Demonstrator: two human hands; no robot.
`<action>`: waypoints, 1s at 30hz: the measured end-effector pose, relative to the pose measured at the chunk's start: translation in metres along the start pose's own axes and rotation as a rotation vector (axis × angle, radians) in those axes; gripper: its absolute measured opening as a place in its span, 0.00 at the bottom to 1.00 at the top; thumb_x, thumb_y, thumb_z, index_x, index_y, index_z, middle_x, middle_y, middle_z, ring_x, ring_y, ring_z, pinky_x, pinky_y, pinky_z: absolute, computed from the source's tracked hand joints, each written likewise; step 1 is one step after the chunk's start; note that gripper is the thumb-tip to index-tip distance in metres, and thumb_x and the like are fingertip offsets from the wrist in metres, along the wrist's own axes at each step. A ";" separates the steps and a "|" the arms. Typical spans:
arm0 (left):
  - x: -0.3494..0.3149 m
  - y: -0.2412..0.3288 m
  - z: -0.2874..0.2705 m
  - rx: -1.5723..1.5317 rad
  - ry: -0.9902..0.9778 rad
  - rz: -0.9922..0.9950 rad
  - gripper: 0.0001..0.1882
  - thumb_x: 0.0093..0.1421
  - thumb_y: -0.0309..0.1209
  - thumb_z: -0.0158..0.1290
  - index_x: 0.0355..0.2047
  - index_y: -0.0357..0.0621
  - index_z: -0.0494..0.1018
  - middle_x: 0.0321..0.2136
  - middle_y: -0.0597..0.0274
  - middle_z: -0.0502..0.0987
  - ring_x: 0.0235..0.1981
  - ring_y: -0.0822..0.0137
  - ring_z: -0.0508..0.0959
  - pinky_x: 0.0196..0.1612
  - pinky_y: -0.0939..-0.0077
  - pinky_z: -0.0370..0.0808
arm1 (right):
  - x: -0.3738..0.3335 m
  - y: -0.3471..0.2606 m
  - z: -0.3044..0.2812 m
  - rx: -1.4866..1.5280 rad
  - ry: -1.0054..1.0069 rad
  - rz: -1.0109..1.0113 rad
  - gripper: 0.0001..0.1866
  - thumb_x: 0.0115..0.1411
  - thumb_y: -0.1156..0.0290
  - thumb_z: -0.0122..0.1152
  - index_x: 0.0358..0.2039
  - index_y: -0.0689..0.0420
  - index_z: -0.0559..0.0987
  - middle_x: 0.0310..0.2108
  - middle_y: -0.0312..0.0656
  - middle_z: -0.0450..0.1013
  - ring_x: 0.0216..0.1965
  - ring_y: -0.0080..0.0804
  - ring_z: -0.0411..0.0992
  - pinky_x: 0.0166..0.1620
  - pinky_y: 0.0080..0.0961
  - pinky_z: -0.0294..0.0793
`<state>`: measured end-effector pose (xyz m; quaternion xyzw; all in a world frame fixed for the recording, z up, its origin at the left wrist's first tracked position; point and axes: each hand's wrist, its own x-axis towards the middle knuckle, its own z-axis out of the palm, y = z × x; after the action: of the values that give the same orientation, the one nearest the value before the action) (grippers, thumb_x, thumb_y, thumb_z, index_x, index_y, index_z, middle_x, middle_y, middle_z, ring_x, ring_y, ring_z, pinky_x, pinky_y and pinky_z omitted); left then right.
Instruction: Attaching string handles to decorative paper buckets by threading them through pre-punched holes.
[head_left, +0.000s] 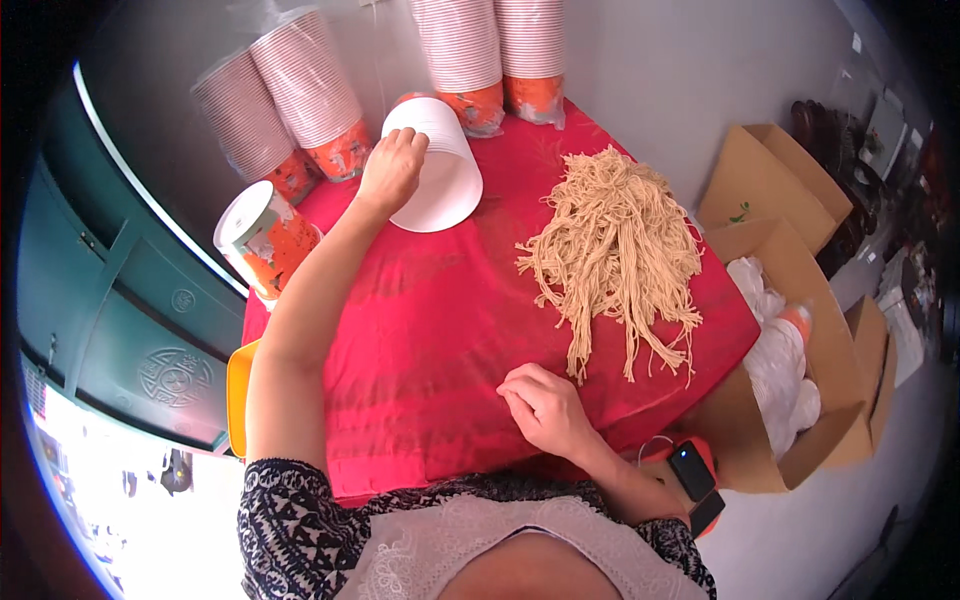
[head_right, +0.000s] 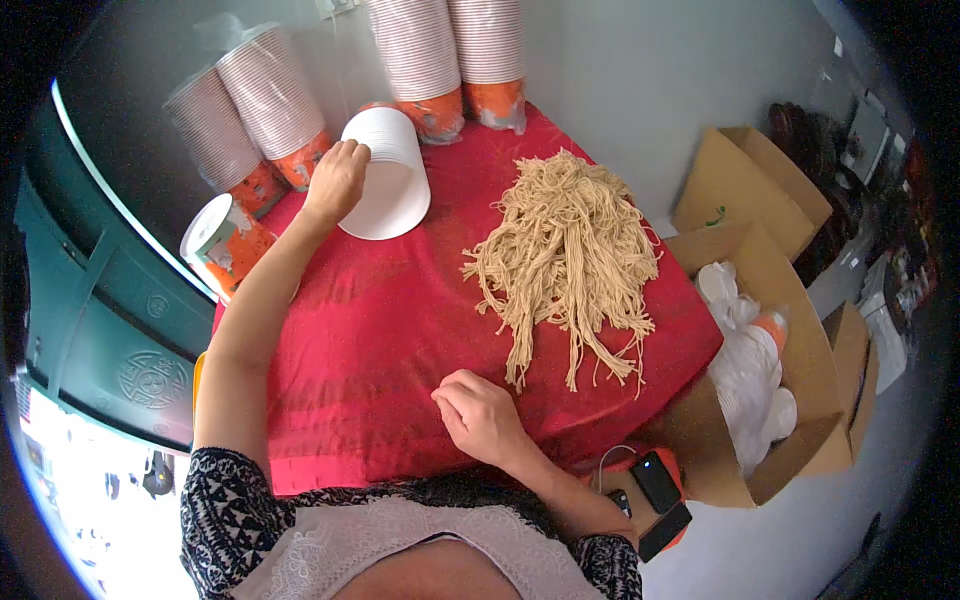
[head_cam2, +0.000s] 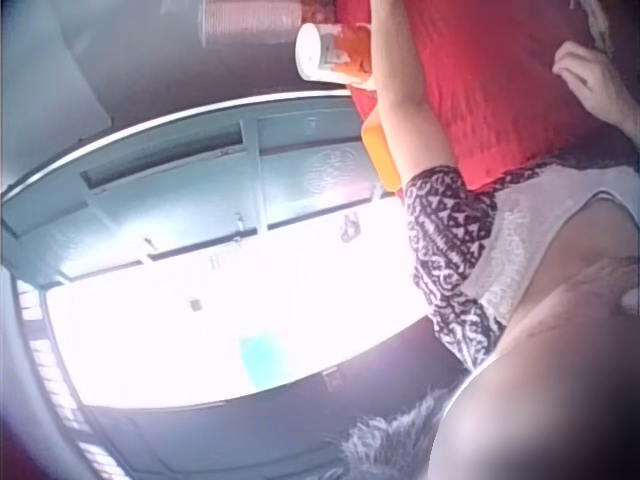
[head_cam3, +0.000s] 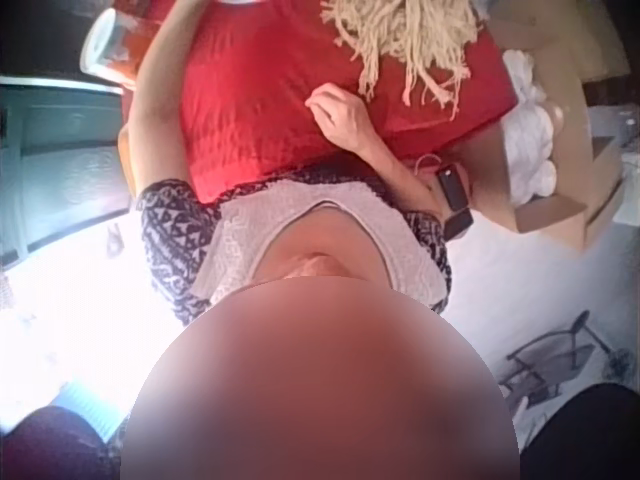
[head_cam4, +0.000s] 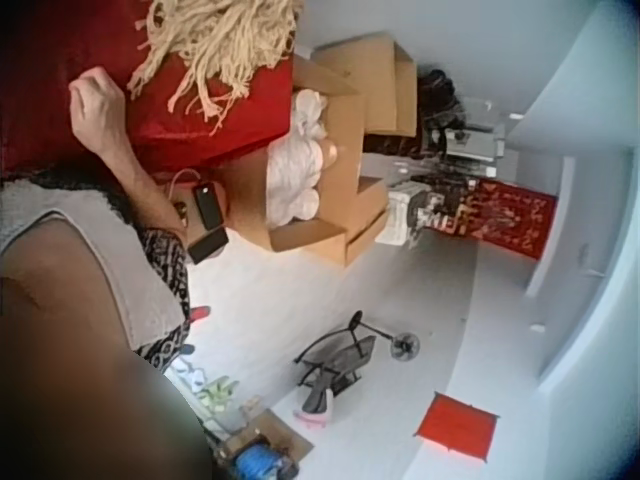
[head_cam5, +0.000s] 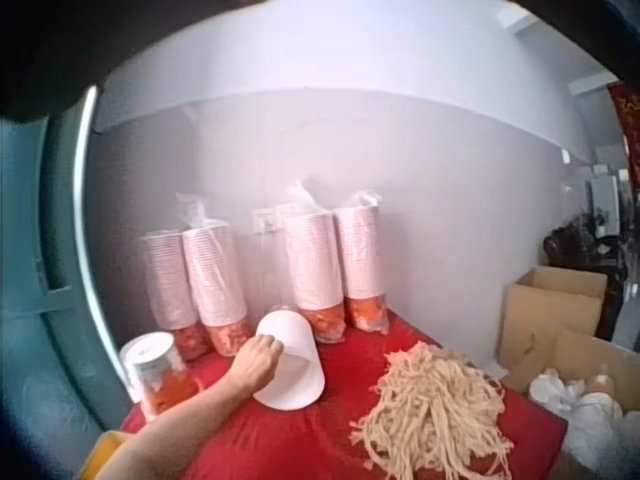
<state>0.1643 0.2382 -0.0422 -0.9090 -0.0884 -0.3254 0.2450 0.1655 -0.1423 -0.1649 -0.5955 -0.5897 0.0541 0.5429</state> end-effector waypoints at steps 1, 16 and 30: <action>0.001 0.001 0.000 0.010 -0.003 0.000 0.08 0.53 0.21 0.51 0.35 0.39 0.69 0.33 0.52 0.72 0.38 0.52 0.76 0.42 0.58 0.75 | 0.000 0.000 0.000 0.000 -0.006 -0.002 0.02 0.58 0.77 0.60 0.31 0.62 0.78 0.31 0.46 0.74 0.33 0.45 0.76 0.35 0.36 0.76; -0.005 0.013 -0.043 -0.171 -0.246 0.083 0.20 0.53 0.20 0.49 0.48 0.39 0.72 0.42 0.45 0.79 0.38 0.50 0.82 0.41 0.55 0.79 | 0.000 0.002 0.002 -0.037 -0.011 -0.027 0.03 0.59 0.78 0.59 0.32 0.63 0.79 0.32 0.47 0.76 0.32 0.44 0.77 0.34 0.33 0.76; -0.046 0.036 -0.154 -0.987 -0.065 -0.470 0.19 0.59 0.17 0.48 0.52 0.29 0.74 0.37 0.57 0.81 0.39 0.72 0.79 0.45 0.77 0.76 | 0.000 0.000 0.002 0.032 0.016 -0.034 0.02 0.59 0.80 0.59 0.32 0.64 0.78 0.33 0.48 0.75 0.33 0.45 0.77 0.35 0.35 0.77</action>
<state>0.0563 0.1292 0.0175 -0.8815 -0.1334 -0.3459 -0.2925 0.1642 -0.1414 -0.1654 -0.5768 -0.5945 0.0495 0.5580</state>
